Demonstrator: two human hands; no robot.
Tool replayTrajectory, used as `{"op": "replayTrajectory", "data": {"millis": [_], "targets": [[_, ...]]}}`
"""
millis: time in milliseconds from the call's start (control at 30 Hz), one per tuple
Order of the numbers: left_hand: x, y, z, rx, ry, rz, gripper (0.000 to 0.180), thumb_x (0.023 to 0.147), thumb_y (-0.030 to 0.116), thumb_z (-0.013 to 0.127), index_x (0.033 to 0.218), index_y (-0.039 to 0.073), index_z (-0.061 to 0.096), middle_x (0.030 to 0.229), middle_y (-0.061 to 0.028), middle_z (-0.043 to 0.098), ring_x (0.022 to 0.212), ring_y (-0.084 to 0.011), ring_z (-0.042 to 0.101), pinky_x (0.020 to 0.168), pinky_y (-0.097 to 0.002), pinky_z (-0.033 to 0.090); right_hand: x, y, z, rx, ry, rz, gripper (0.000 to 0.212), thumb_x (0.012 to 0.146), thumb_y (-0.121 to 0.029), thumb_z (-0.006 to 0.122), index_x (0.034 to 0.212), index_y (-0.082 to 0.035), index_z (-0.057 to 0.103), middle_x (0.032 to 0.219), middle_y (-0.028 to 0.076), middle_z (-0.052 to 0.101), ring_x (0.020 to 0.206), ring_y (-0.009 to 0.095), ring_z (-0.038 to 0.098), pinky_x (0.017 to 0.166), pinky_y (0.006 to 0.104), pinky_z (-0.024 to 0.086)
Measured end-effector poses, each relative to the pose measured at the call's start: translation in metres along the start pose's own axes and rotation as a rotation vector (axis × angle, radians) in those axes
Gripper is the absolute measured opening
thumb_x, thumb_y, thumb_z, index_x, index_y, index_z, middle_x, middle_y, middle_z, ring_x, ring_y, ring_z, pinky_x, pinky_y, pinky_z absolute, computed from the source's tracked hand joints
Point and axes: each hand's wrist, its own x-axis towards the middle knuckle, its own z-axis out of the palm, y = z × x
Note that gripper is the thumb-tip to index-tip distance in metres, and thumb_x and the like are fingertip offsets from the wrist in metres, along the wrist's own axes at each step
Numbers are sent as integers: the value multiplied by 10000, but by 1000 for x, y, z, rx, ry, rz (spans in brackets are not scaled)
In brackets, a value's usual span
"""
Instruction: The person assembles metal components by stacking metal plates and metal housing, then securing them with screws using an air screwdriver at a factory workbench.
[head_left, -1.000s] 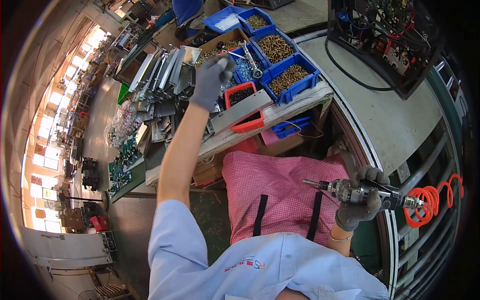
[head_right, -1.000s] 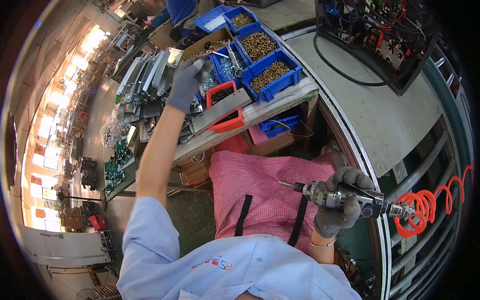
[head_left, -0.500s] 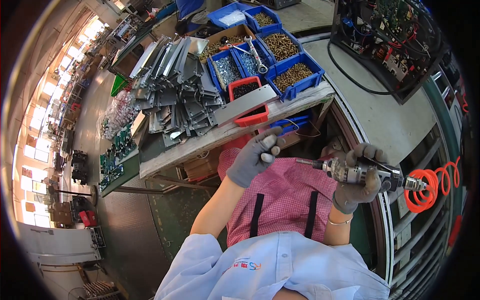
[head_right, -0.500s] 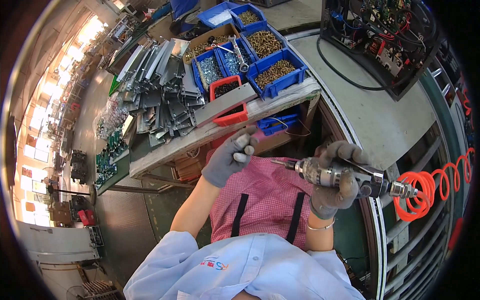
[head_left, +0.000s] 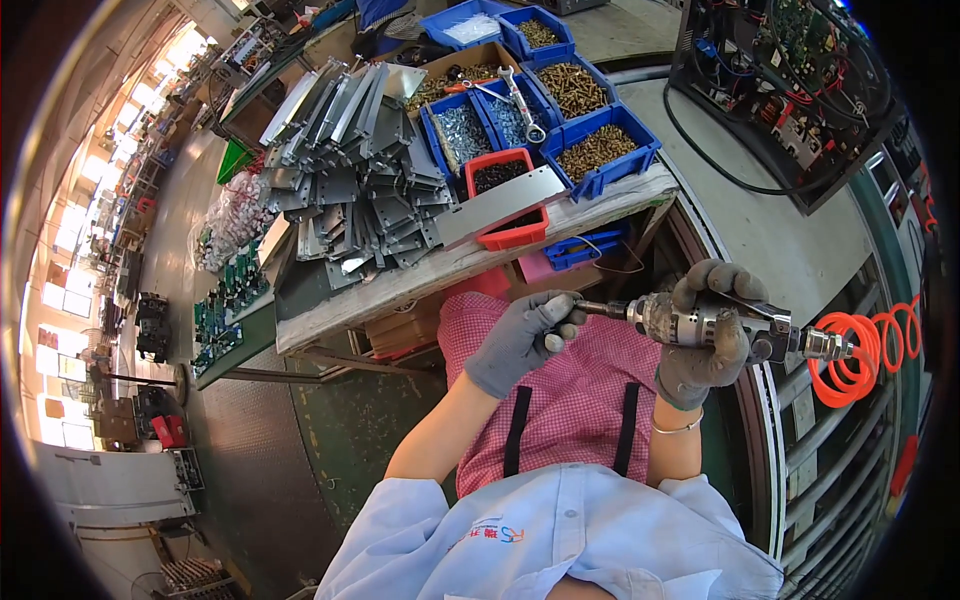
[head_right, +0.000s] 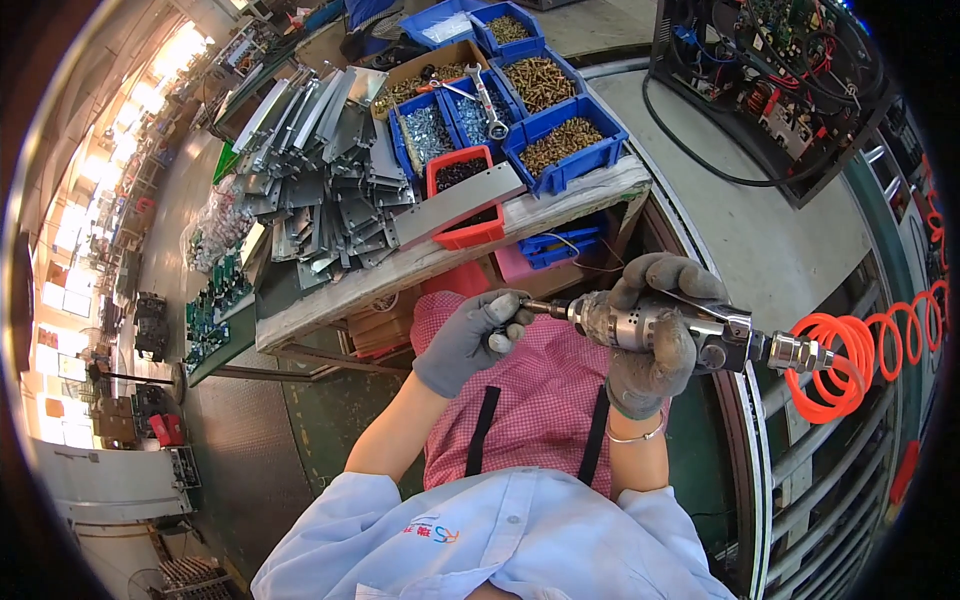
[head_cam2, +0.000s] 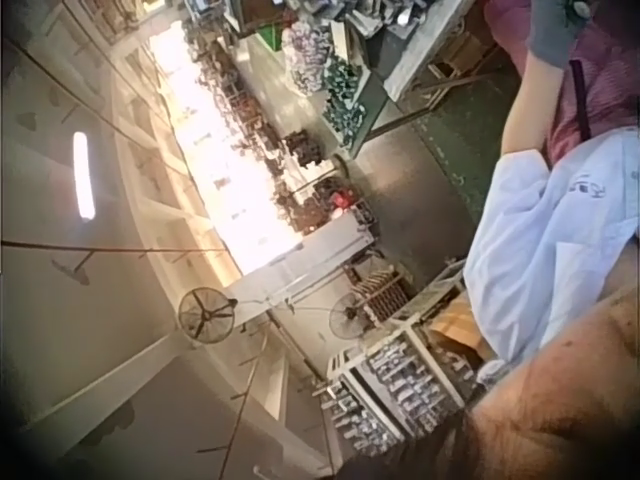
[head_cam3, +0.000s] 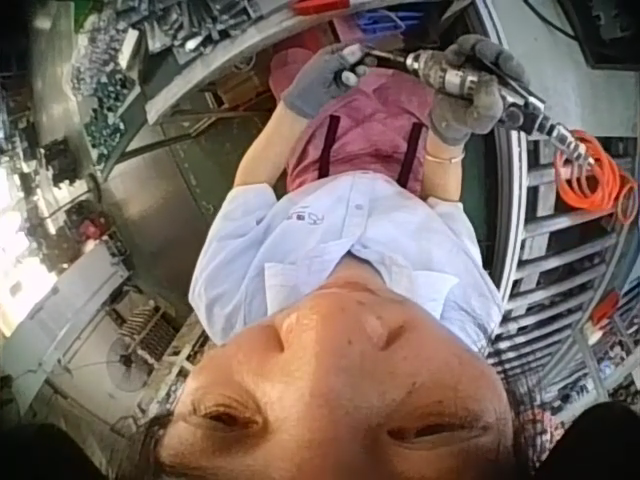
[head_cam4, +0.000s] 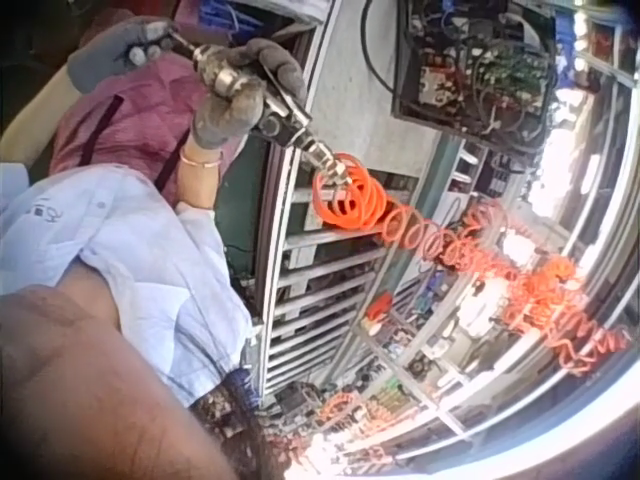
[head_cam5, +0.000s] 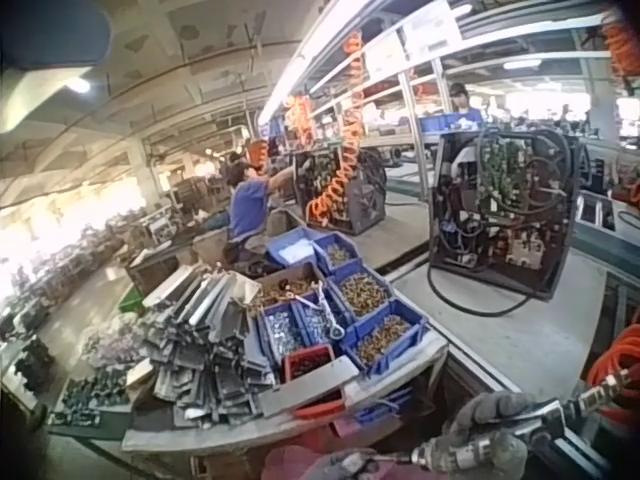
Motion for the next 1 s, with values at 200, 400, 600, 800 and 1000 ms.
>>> {"op": "replayTrajectory", "data": {"millis": [200,400,600,800,1000], "targets": [[1,1,1,0,33,-7,262,955,244,544,976,-15,574,821,-62,614,612,-43,556,459,-126,441,2,5,-2,33,16,8,422,743,-141,593,1150,-34,556,983,144,592,807,254,583,609,300,514],[2,21,-8,161,-92,-1,281,943,275,561,977,-3,551,758,-60,578,543,-36,497,404,-127,368,10,6,8,-6,-9,9,341,806,-138,556,1119,-4,558,977,134,577,863,238,527,623,293,468],[4,44,0,250,-64,-64,313,937,308,568,940,-4,559,736,-49,571,519,-25,477,402,-126,355,20,18,15,95,129,72,334,809,-147,563,1107,5,554,963,132,571,856,241,546,649,322,492],[17,96,33,693,170,206,278,925,275,581,1019,20,639,700,-7,583,518,-20,495,416,-139,369,62,54,33,-20,171,-18,296,868,-181,530,1117,-21,543,955,138,631,856,249,628,653,332,545],[67,147,25,931,201,187,265,894,195,577,1057,3,659,668,-5,582,506,-32,469,439,-175,363,115,107,51,-116,65,-41,134,821,-50,572,948,-19,542,864,87,625,681,130,603,608,268,529]]}}
